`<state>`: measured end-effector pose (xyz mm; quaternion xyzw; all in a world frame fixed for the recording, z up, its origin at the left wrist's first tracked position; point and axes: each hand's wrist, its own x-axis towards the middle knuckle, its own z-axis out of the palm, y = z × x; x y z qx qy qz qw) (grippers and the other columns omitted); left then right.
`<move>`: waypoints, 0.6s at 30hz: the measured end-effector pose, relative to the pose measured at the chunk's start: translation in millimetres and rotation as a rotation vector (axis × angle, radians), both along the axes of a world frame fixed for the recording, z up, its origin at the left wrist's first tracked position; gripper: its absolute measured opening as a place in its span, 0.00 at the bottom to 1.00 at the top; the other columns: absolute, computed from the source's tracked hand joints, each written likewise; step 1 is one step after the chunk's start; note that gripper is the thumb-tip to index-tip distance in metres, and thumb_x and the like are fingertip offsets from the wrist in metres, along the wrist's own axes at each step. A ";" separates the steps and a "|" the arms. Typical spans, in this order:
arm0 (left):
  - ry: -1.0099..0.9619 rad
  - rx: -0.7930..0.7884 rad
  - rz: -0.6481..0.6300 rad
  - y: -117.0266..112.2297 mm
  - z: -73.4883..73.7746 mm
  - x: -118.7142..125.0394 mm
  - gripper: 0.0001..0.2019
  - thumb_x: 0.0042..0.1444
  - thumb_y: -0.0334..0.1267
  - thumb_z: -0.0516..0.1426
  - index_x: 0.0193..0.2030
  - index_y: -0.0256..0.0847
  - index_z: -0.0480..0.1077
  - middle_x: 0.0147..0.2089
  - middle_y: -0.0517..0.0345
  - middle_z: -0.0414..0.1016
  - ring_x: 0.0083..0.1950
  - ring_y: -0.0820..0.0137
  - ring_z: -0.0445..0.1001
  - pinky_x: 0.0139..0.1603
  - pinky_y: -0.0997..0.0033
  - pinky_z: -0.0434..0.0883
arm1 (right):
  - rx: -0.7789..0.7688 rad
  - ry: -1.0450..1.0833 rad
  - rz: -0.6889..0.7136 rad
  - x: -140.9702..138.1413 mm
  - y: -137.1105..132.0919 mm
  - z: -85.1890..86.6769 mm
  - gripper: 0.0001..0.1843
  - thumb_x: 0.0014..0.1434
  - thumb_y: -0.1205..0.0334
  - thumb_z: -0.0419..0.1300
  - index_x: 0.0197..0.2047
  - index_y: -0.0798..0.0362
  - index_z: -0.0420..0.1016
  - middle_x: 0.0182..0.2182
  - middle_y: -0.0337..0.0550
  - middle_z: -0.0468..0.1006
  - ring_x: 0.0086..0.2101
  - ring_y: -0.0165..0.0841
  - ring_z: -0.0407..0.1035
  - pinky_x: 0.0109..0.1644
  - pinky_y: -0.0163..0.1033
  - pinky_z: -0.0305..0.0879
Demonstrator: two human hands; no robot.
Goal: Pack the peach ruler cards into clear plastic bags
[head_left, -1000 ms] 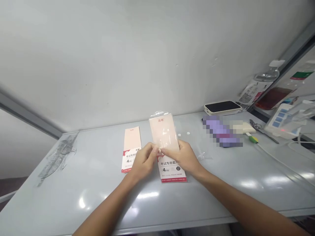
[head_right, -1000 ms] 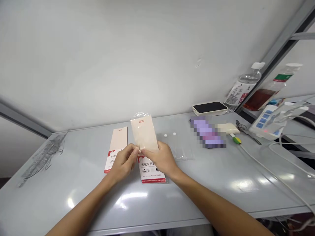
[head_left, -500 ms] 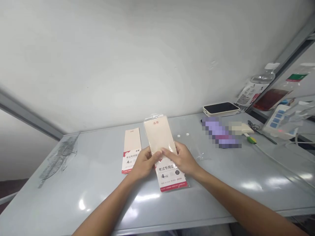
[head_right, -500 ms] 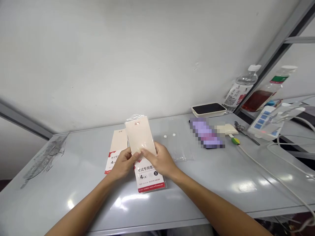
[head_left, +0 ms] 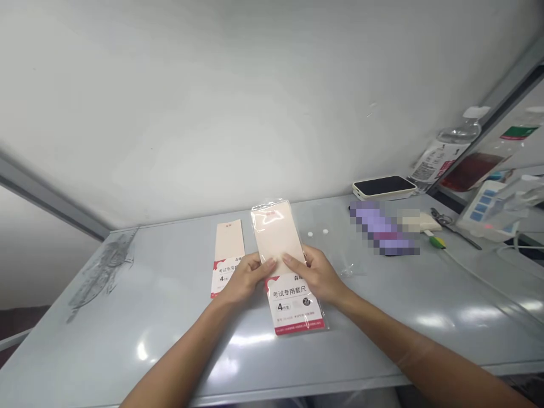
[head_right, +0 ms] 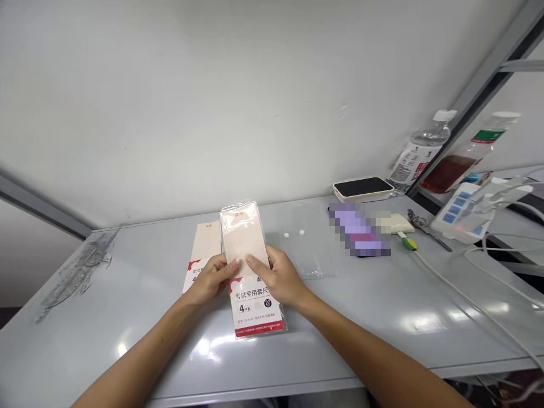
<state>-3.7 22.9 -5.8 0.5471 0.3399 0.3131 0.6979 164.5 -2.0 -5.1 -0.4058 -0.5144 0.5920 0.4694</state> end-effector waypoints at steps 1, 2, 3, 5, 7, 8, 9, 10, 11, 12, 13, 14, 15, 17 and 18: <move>-0.005 -0.003 -0.004 -0.2 1.2 0.2 0.15 0.53 0.47 0.55 0.30 0.34 0.68 0.27 0.54 0.72 0.28 0.70 0.70 0.29 0.71 0.64 | 0.003 -0.003 -0.006 0.0 -0.3 0.7 0.16 0.54 0.49 0.57 0.32 0.55 0.65 0.24 0.39 0.71 0.24 0.30 0.68 0.25 0.35 0.62; -0.010 -0.005 -0.007 -0.5 2.5 0.3 0.15 0.53 0.47 0.55 0.31 0.35 0.69 0.28 0.53 0.73 0.29 0.70 0.71 0.30 0.70 0.65 | 0.003 -0.007 -0.009 0.1 -0.6 1.5 0.16 0.54 0.49 0.57 0.31 0.55 0.65 0.23 0.38 0.70 0.24 0.30 0.67 0.25 0.34 0.61; -0.015 -0.002 -0.007 -0.8 3.7 0.5 0.14 0.53 0.47 0.55 0.31 0.35 0.69 0.28 0.53 0.73 0.30 0.69 0.71 0.32 0.70 0.65 | 0.002 -0.010 -0.009 0.1 -1.1 2.4 0.16 0.54 0.49 0.57 0.31 0.55 0.64 0.23 0.38 0.70 0.24 0.30 0.67 0.25 0.34 0.61; -0.009 0.007 0.002 -1.4 5.8 0.9 0.14 0.53 0.47 0.56 0.32 0.35 0.70 0.29 0.53 0.73 0.31 0.69 0.72 0.33 0.69 0.66 | -0.005 -0.017 -0.012 0.0 -2.1 3.6 0.16 0.54 0.48 0.57 0.31 0.54 0.64 0.23 0.38 0.70 0.24 0.30 0.67 0.26 0.35 0.61; 0.015 0.014 0.019 -2.0 7.1 1.5 0.15 0.52 0.47 0.56 0.31 0.34 0.70 0.29 0.53 0.73 0.31 0.69 0.71 0.32 0.70 0.66 | -0.016 -0.032 -0.017 -0.4 -2.7 3.5 0.17 0.53 0.48 0.57 0.32 0.54 0.65 0.24 0.38 0.71 0.24 0.31 0.67 0.26 0.35 0.62; 0.031 0.016 0.026 -2.2 7.5 1.9 0.15 0.52 0.48 0.56 0.31 0.34 0.69 0.29 0.53 0.73 0.30 0.69 0.71 0.32 0.69 0.66 | -0.021 -0.044 -0.023 -0.7 -2.7 2.8 0.17 0.53 0.48 0.57 0.32 0.54 0.65 0.24 0.39 0.71 0.25 0.31 0.67 0.26 0.36 0.62; 0.050 0.019 0.031 -2.3 7.9 2.2 0.15 0.52 0.48 0.56 0.31 0.34 0.69 0.29 0.52 0.73 0.30 0.69 0.71 0.32 0.69 0.66 | -0.027 -0.060 -0.029 -1.0 -2.5 1.9 0.17 0.53 0.47 0.57 0.33 0.54 0.65 0.24 0.39 0.71 0.25 0.32 0.68 0.26 0.36 0.62; 0.069 0.028 0.040 -2.4 8.2 2.6 0.16 0.52 0.48 0.56 0.31 0.34 0.69 0.29 0.52 0.73 0.30 0.69 0.71 0.32 0.70 0.65 | -0.031 -0.079 -0.038 -1.2 -2.0 1.0 0.17 0.54 0.47 0.56 0.33 0.54 0.65 0.25 0.39 0.72 0.25 0.32 0.68 0.26 0.36 0.62; 0.096 0.045 0.059 -2.3 8.4 2.8 0.15 0.52 0.48 0.56 0.30 0.34 0.69 0.29 0.53 0.72 0.29 0.70 0.70 0.31 0.70 0.65 | -0.030 -0.101 -0.052 -1.2 -1.3 0.1 0.17 0.54 0.47 0.56 0.32 0.54 0.65 0.25 0.40 0.72 0.25 0.32 0.68 0.26 0.36 0.62; 0.134 0.065 0.087 -2.1 8.7 3.0 0.16 0.52 0.48 0.56 0.29 0.35 0.68 0.27 0.54 0.72 0.27 0.72 0.69 0.29 0.72 0.64 | -0.028 -0.123 -0.064 -1.0 -0.4 -0.5 0.17 0.54 0.47 0.55 0.32 0.54 0.64 0.24 0.40 0.72 0.25 0.32 0.68 0.26 0.36 0.62; 0.184 0.085 0.125 -1.8 8.7 3.1 0.16 0.51 0.49 0.56 0.27 0.35 0.67 0.25 0.56 0.70 0.25 0.74 0.67 0.27 0.73 0.63 | -0.026 -0.141 -0.065 -0.4 0.8 -0.7 0.16 0.55 0.48 0.55 0.31 0.54 0.65 0.25 0.40 0.72 0.26 0.33 0.69 0.27 0.36 0.63; 0.246 0.104 0.173 -1.4 8.6 2.9 0.17 0.50 0.50 0.56 0.25 0.36 0.66 0.23 0.59 0.68 0.22 0.75 0.65 0.24 0.74 0.60 | -0.026 -0.155 -0.059 0.4 2.0 -0.6 0.16 0.55 0.48 0.54 0.32 0.54 0.65 0.25 0.40 0.73 0.26 0.33 0.69 0.27 0.37 0.63; 0.316 0.126 0.228 -0.9 8.1 2.5 0.18 0.49 0.51 0.56 0.23 0.37 0.64 0.20 0.61 0.66 0.20 0.76 0.62 0.21 0.75 0.58 | -0.028 -0.169 -0.048 1.6 3.4 -0.3 0.15 0.55 0.49 0.55 0.34 0.54 0.66 0.26 0.40 0.73 0.27 0.34 0.70 0.28 0.37 0.64; 0.471 0.187 0.339 0.4 6.3 1.2 0.20 0.47 0.54 0.56 0.20 0.38 0.61 0.17 0.63 0.62 0.17 0.77 0.58 0.19 0.75 0.54 | -0.036 -0.215 -0.020 4.4 6.2 0.0 0.14 0.55 0.51 0.55 0.39 0.53 0.67 0.28 0.41 0.75 0.29 0.35 0.71 0.29 0.38 0.65; 0.549 0.234 0.385 1.1 5.2 0.2 0.21 0.47 0.55 0.56 0.19 0.39 0.60 0.17 0.64 0.62 0.17 0.77 0.57 0.19 0.75 0.52 | -0.037 -0.257 -0.018 5.9 7.6 -0.4 0.15 0.55 0.52 0.55 0.41 0.52 0.67 0.27 0.40 0.76 0.28 0.35 0.72 0.29 0.38 0.65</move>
